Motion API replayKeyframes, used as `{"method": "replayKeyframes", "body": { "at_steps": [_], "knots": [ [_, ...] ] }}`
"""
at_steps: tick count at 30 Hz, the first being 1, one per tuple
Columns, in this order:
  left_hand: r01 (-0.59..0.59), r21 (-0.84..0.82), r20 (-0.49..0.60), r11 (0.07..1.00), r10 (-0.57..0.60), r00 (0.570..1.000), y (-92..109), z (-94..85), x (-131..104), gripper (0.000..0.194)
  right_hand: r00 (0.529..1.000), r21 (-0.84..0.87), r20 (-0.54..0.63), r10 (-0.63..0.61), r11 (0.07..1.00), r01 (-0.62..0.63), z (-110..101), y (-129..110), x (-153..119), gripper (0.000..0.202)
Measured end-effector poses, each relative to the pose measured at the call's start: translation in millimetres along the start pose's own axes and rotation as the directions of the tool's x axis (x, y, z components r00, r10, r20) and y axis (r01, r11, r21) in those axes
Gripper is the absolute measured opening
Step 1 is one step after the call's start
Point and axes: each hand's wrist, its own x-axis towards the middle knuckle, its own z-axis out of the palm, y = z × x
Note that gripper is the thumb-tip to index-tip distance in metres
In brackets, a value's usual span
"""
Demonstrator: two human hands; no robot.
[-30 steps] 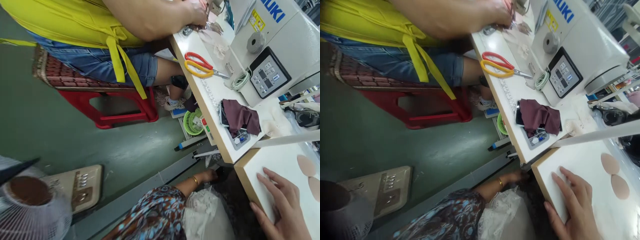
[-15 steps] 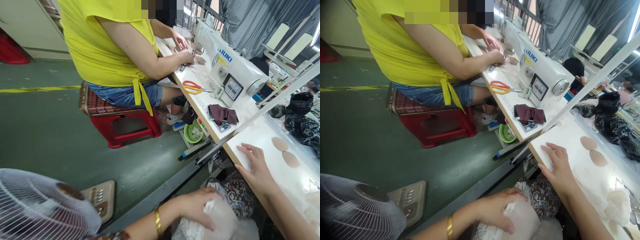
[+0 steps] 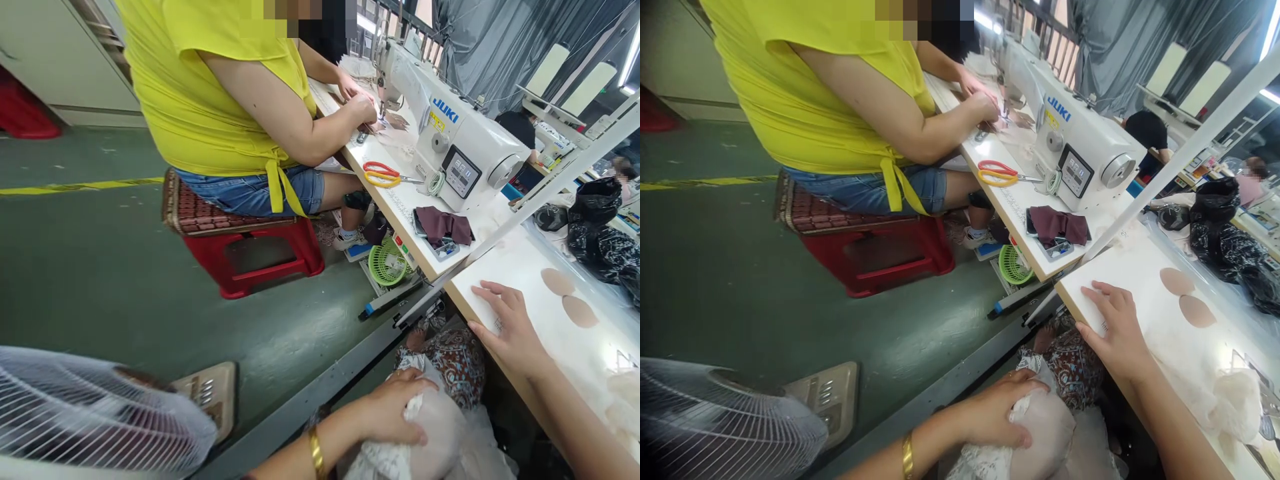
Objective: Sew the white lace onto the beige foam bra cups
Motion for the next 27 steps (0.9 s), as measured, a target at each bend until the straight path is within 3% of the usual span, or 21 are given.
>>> {"method": "replayKeyframes", "body": {
  "at_steps": [6,27],
  "knots": [
    [0.01,0.033,0.034,0.999,-0.011,0.999,-15.6,7.7,12.6,0.067,1.0,0.013,-0.006,0.005,1.0,-0.005,-2.6,-5.5,1.0,0.052],
    [0.04,0.031,0.027,0.999,-0.041,0.999,-24.2,1.1,20.5,0.057,0.999,0.043,-0.032,-0.02,0.999,0.022,-1.0,-7.4,2.3,0.051]
  ]
}}
